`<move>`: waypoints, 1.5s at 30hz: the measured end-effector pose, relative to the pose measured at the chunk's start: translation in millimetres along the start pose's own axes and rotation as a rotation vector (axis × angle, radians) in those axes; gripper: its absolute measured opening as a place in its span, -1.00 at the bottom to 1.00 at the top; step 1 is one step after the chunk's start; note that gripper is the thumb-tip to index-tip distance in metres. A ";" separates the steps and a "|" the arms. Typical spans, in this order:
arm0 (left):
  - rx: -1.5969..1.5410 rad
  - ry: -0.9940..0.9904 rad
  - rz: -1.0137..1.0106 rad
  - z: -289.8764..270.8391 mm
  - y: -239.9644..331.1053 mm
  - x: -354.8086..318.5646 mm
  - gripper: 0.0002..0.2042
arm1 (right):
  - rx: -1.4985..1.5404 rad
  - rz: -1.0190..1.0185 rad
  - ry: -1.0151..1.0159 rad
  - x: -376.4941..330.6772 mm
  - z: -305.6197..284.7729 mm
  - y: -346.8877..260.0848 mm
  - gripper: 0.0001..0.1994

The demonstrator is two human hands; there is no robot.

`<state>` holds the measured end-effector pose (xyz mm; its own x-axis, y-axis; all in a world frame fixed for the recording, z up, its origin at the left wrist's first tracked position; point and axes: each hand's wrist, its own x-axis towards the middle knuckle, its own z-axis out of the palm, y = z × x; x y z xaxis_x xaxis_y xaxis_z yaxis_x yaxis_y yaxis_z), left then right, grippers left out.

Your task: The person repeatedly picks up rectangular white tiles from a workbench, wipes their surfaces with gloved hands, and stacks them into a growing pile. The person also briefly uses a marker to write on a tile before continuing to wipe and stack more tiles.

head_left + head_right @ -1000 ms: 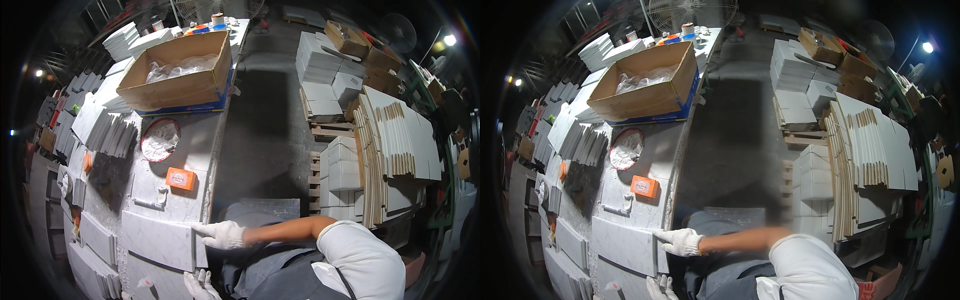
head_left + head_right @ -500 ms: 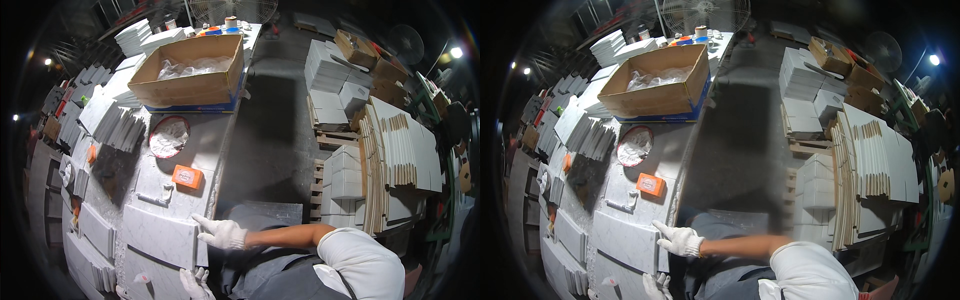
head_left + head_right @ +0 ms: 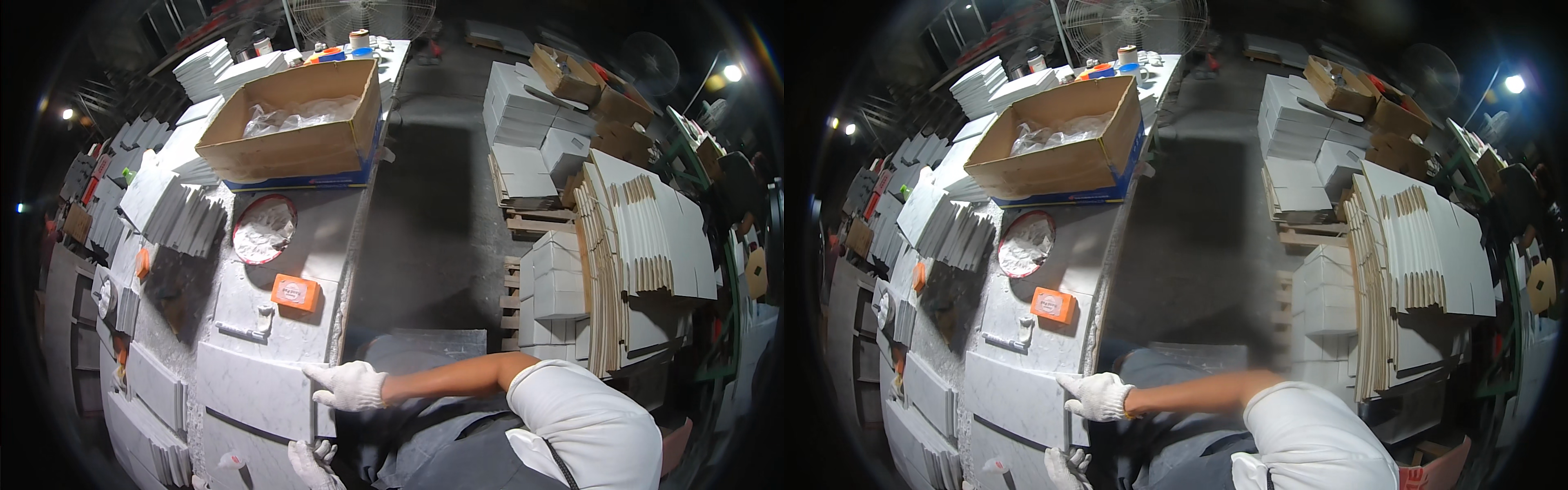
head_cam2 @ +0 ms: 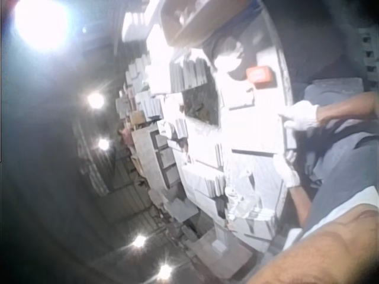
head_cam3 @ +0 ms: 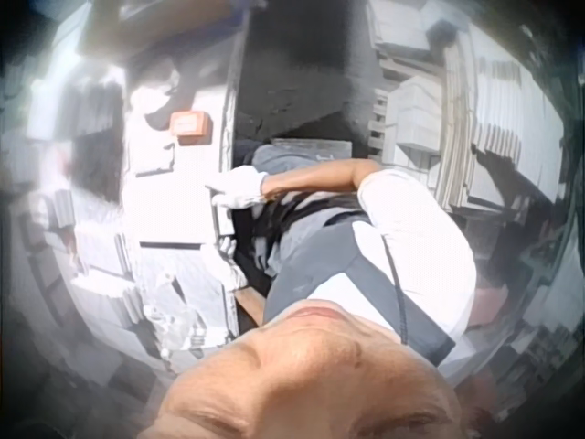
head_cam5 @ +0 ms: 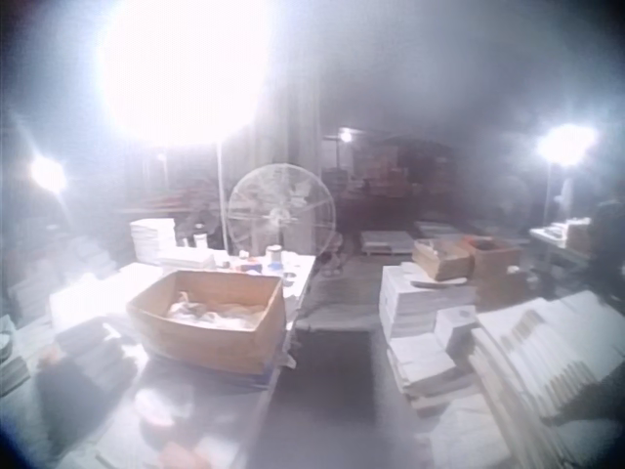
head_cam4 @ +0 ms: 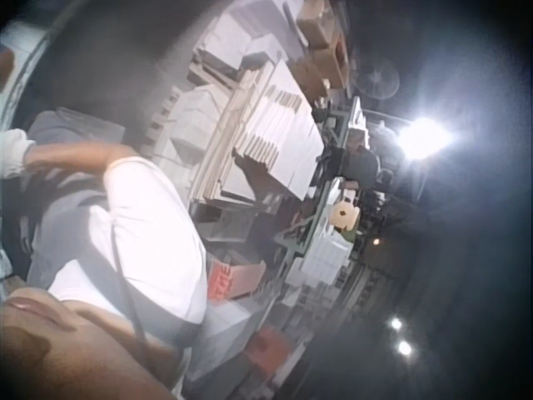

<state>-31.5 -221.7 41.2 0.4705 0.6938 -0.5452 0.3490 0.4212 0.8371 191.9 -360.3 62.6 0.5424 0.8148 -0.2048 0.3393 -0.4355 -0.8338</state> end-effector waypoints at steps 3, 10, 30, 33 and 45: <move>0.000 0.004 0.000 3.3 4.5 -0.1 -0.50 | -0.039 0.003 -0.071 -4.9 -0.8 -4.1 -0.31; -0.004 0.018 -0.008 7.7 12.1 -2.6 -0.53 | -0.002 0.035 -0.116 -16.1 6.4 -9.9 -0.26; -0.028 0.082 -0.017 -14.8 -4.8 -7.5 -0.55 | 0.212 0.037 -0.180 -33.3 11.9 -1.0 -0.27; -0.052 0.055 -0.096 -9.1 -11.0 -25.9 -0.52 | 0.240 0.098 -0.230 -48.5 1.2 1.7 -0.29; 0.014 0.012 -0.147 -3.7 -21.1 -45.2 -0.44 | 0.135 0.109 -0.179 -67.7 10.8 14.4 -0.38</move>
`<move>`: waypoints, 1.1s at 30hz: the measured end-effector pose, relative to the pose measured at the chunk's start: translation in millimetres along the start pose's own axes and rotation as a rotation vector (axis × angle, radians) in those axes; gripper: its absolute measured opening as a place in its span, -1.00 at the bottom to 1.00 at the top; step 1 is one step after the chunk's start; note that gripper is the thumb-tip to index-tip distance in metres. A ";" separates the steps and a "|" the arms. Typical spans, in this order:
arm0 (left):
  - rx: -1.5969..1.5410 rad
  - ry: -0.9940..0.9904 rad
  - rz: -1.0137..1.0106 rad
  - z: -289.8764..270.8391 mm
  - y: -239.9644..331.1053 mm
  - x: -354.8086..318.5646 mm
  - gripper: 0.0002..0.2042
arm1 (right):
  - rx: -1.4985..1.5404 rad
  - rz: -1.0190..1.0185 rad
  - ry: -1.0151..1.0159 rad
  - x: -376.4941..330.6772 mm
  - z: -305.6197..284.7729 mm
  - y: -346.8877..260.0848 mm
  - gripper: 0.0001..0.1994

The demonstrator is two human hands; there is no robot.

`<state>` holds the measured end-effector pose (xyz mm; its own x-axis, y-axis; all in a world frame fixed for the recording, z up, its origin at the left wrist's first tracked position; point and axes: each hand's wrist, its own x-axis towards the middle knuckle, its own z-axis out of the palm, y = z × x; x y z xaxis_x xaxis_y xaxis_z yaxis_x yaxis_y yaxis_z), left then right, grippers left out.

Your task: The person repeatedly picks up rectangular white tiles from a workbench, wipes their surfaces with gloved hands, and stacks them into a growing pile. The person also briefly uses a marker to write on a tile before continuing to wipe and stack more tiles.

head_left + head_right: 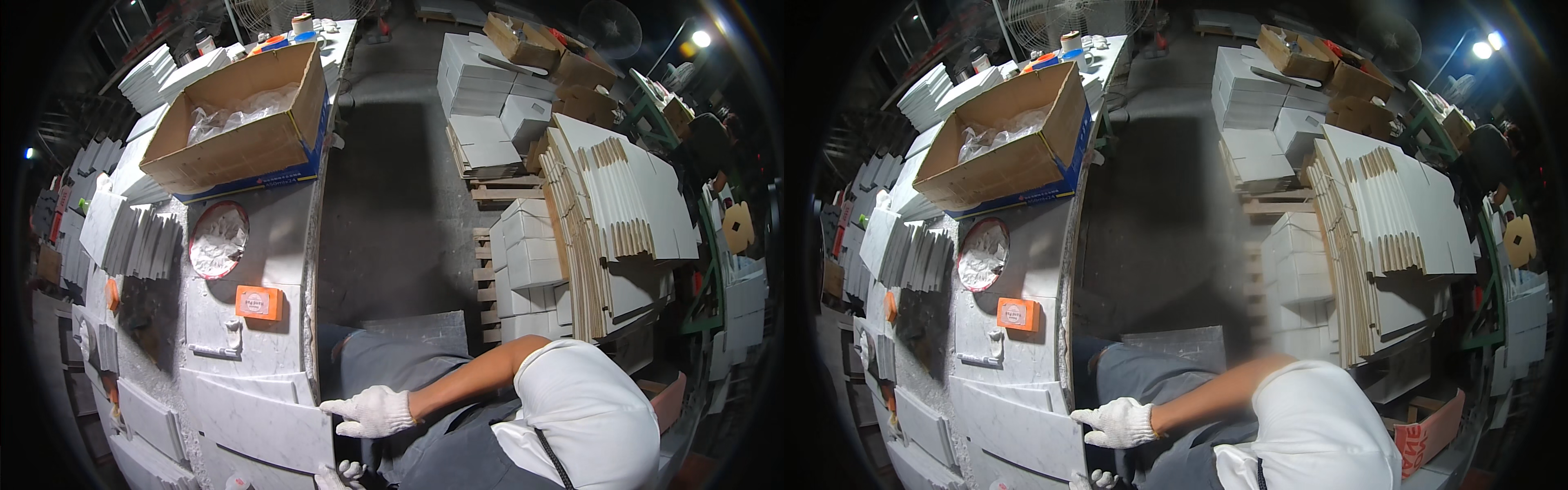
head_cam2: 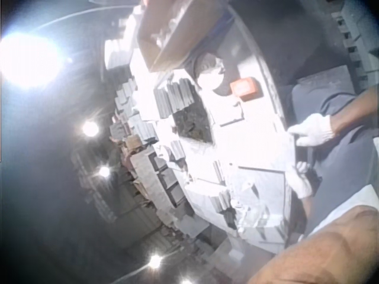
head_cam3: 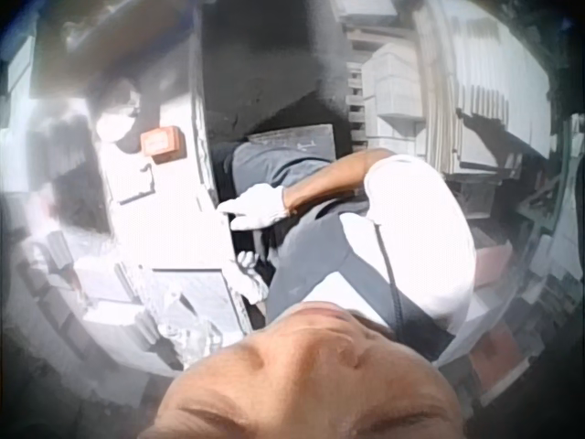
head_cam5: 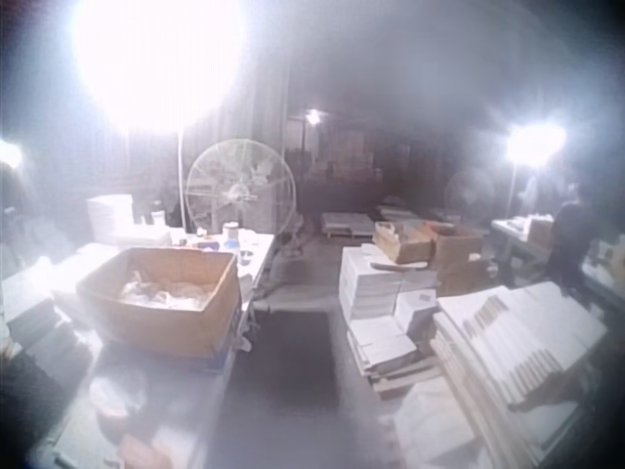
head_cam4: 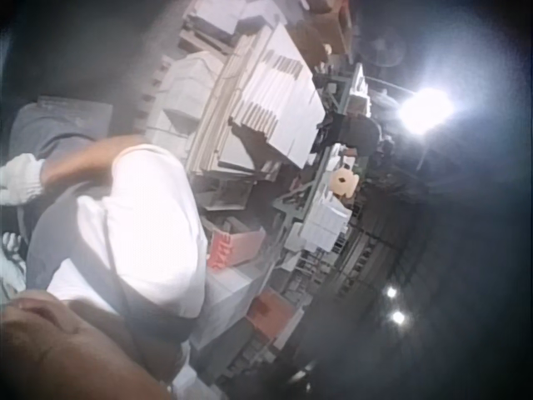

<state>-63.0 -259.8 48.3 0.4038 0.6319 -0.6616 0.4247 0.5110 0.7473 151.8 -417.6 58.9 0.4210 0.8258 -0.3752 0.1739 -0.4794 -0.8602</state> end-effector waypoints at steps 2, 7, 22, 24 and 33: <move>0.023 -0.010 -0.017 0.4 0.5 0.7 -0.43 | 0.023 0.000 0.018 -0.9 1.8 1.9 -0.38; 0.016 0.004 0.018 5.0 -1.2 -2.0 -0.45 | 0.051 -0.050 0.077 -1.8 2.9 4.0 -0.40; -0.104 -0.079 0.089 3.5 -10.1 2.4 -0.41 | 0.156 -0.010 0.059 -7.5 -13.4 6.1 -0.51; -0.042 0.024 0.064 9.2 -8.0 -0.3 -0.48 | 0.212 -0.011 0.055 -8.4 -14.6 13.7 -0.56; -0.160 0.007 0.127 21.1 -3.0 -12.8 -0.70 | 0.495 0.102 0.130 -18.9 -14.5 54.7 -0.80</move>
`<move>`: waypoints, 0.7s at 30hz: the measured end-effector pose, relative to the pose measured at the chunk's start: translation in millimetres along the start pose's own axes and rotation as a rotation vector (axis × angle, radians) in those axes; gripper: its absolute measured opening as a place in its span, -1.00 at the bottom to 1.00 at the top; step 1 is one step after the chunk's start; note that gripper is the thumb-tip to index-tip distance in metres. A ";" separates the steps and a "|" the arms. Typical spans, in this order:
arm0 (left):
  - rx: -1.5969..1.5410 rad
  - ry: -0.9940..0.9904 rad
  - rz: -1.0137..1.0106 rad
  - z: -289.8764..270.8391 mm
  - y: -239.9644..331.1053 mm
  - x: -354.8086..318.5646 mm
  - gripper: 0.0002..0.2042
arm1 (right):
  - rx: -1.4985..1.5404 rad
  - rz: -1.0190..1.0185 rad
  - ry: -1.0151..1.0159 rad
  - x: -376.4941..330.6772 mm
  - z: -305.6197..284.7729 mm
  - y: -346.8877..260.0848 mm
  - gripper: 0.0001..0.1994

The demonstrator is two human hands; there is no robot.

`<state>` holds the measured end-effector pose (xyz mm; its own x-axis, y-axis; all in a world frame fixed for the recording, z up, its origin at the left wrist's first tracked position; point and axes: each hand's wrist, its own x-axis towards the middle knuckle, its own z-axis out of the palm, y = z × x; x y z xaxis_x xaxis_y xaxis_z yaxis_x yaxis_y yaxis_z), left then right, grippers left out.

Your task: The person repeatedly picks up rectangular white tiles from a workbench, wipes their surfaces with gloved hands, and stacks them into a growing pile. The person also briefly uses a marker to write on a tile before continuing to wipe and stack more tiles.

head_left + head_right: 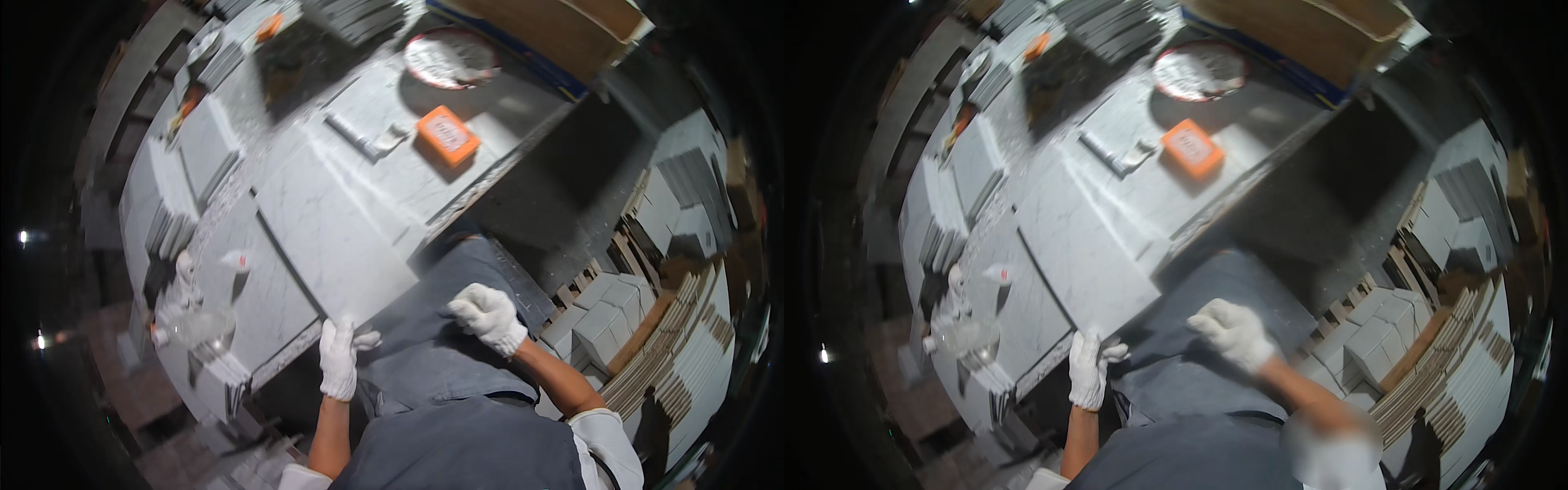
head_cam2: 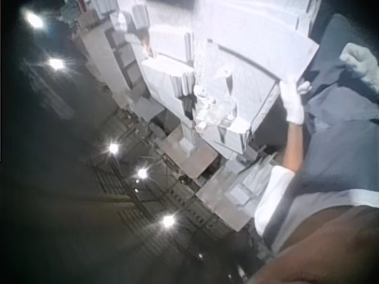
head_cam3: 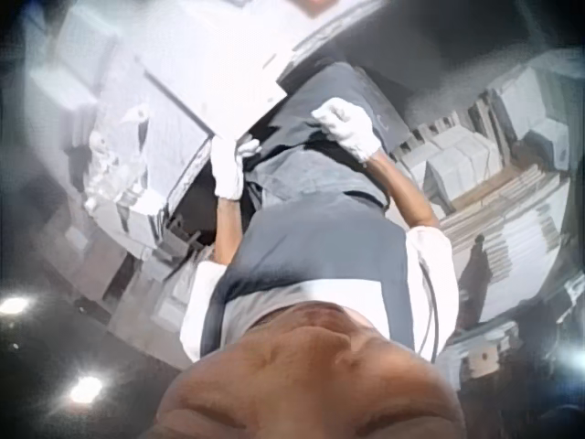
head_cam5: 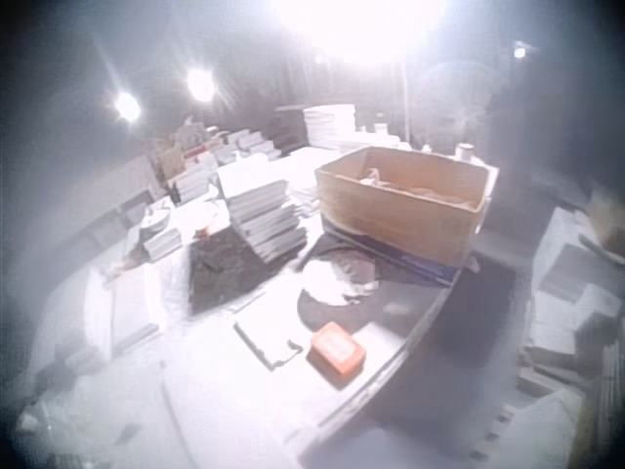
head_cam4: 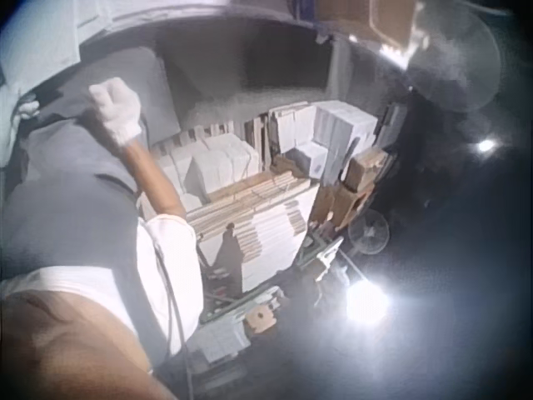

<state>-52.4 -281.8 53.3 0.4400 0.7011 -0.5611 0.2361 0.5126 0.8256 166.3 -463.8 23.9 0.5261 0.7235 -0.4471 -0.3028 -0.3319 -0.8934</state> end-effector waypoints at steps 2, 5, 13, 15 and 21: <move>0.020 0.013 -0.025 -1.6 1.1 -0.8 -0.70 | 0.045 0.006 0.029 -0.6 -6.1 -0.2 -0.77; 0.024 -0.025 -0.044 -4.0 0.8 -0.5 -0.71 | -0.211 -0.304 0.217 3.6 -9.8 -12.4 -0.77; 0.039 -0.014 -0.081 -6.1 -4.1 1.4 -0.68 | -0.988 -1.081 0.119 36.2 24.4 -87.0 -0.65; 0.076 0.016 -0.076 -6.5 -5.3 1.0 -0.67 | -1.032 -1.033 -0.133 47.5 40.1 -97.9 -0.55; 0.129 -0.010 -0.013 -9.1 -10.8 2.7 -0.57 | -1.015 -1.223 -0.374 123.7 101.0 -110.1 -0.57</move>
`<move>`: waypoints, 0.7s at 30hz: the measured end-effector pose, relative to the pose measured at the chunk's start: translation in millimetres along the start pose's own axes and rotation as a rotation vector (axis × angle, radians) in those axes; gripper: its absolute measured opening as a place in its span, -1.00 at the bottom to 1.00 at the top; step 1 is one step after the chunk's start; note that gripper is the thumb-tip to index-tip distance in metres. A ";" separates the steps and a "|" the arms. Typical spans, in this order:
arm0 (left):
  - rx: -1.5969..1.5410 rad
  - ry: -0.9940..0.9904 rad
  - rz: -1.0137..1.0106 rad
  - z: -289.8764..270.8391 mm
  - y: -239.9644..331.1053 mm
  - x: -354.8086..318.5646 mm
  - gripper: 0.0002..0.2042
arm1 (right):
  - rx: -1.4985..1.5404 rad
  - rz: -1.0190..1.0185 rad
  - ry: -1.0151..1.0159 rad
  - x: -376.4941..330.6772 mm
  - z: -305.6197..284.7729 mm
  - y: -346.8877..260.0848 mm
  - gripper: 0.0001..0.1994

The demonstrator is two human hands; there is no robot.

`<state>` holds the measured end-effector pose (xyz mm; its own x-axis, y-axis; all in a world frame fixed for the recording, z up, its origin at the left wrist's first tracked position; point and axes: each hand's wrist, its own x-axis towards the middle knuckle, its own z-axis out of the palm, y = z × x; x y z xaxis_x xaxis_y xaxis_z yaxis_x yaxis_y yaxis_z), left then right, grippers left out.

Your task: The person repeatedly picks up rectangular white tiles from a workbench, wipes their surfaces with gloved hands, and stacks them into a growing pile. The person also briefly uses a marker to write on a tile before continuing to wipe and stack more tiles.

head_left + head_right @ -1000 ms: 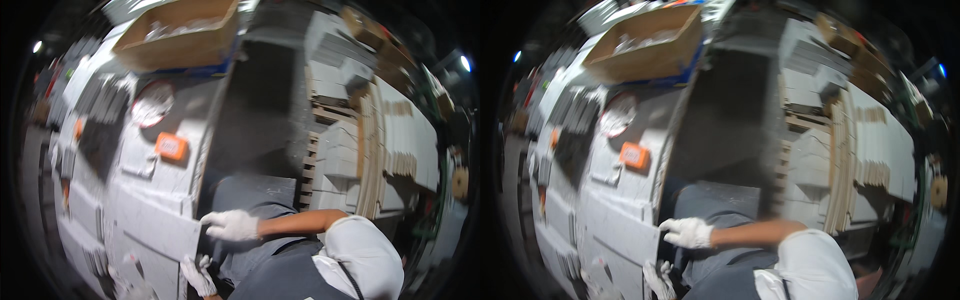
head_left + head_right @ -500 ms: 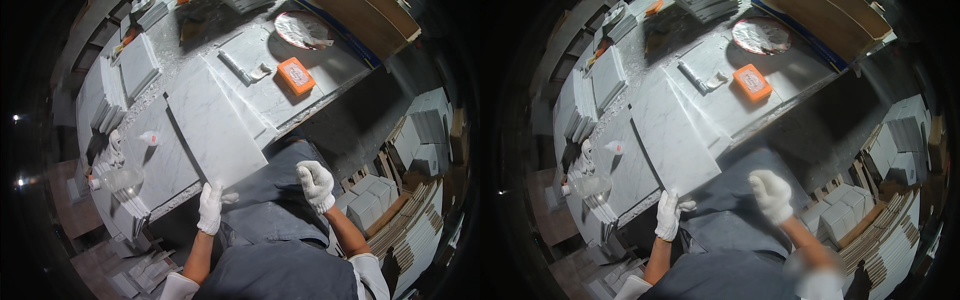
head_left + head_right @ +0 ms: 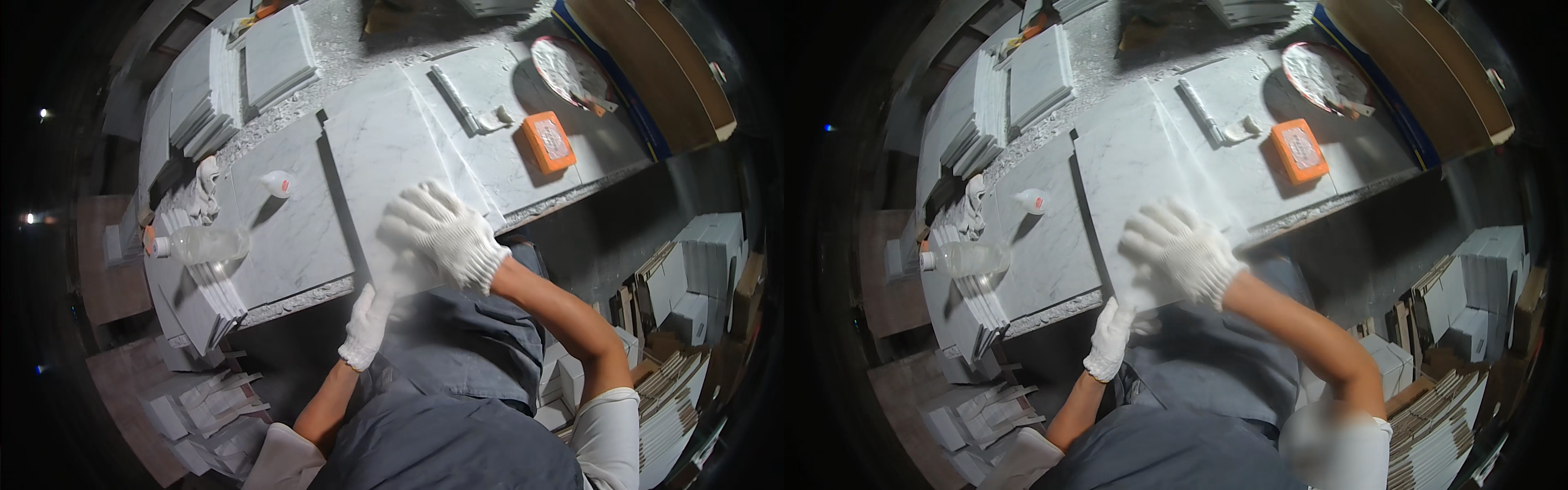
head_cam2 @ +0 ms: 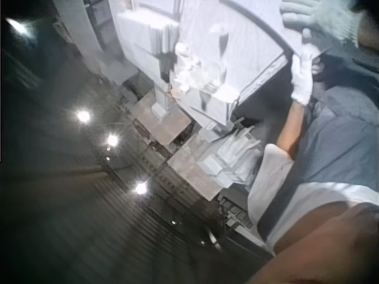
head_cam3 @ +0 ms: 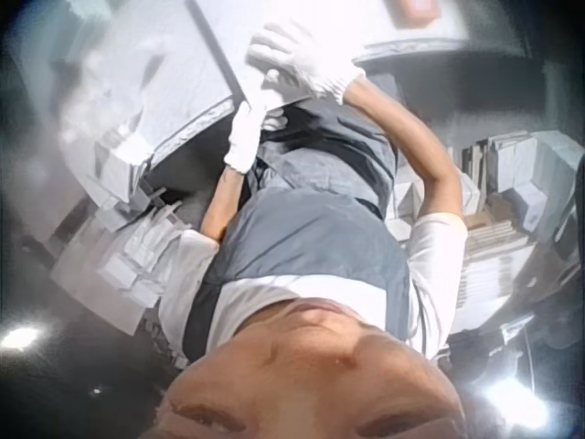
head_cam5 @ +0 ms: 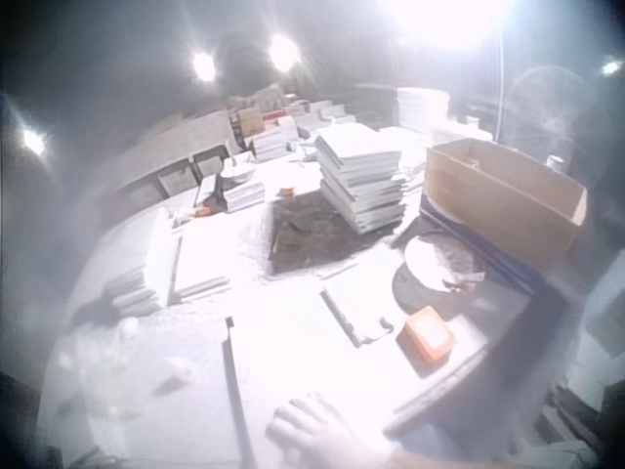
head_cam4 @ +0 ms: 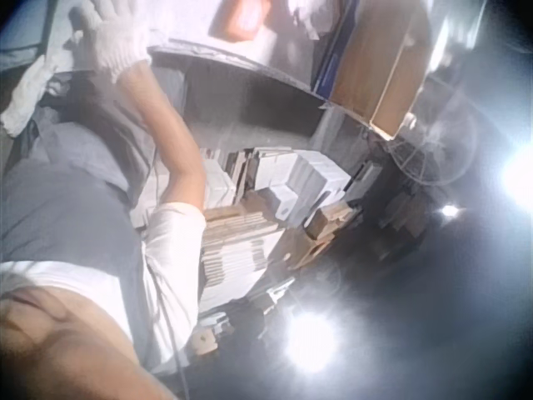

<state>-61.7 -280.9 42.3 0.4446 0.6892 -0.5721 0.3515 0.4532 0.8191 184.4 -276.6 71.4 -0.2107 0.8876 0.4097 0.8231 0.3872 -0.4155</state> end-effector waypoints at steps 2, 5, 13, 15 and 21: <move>0.082 0.015 0.022 -0.3 -2.5 1.7 -0.54 | 0.006 0.013 0.014 27.7 14.8 12.0 -0.57; -0.021 0.004 0.032 -0.1 -6.2 1.5 -0.60 | -0.053 0.053 -0.038 67.5 36.2 24.2 -0.49; 0.212 0.079 0.105 -3.4 -5.7 -1.1 -0.66 | -0.163 0.147 -0.024 141.9 69.3 60.3 -0.41; 0.206 0.071 0.080 -3.1 -4.6 -0.8 -0.66 | -0.179 0.191 -0.041 157.5 71.6 68.5 -0.43; 0.249 0.053 0.114 -3.8 -7.3 -0.1 -0.63 | -0.196 0.192 -0.068 163.0 76.4 73.8 -0.38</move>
<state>-67.4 -282.1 36.6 0.4510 0.7594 -0.4689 0.4962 0.2233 0.8390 170.5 -84.2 45.4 -0.0703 0.9572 0.2808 0.9363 0.1604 -0.3125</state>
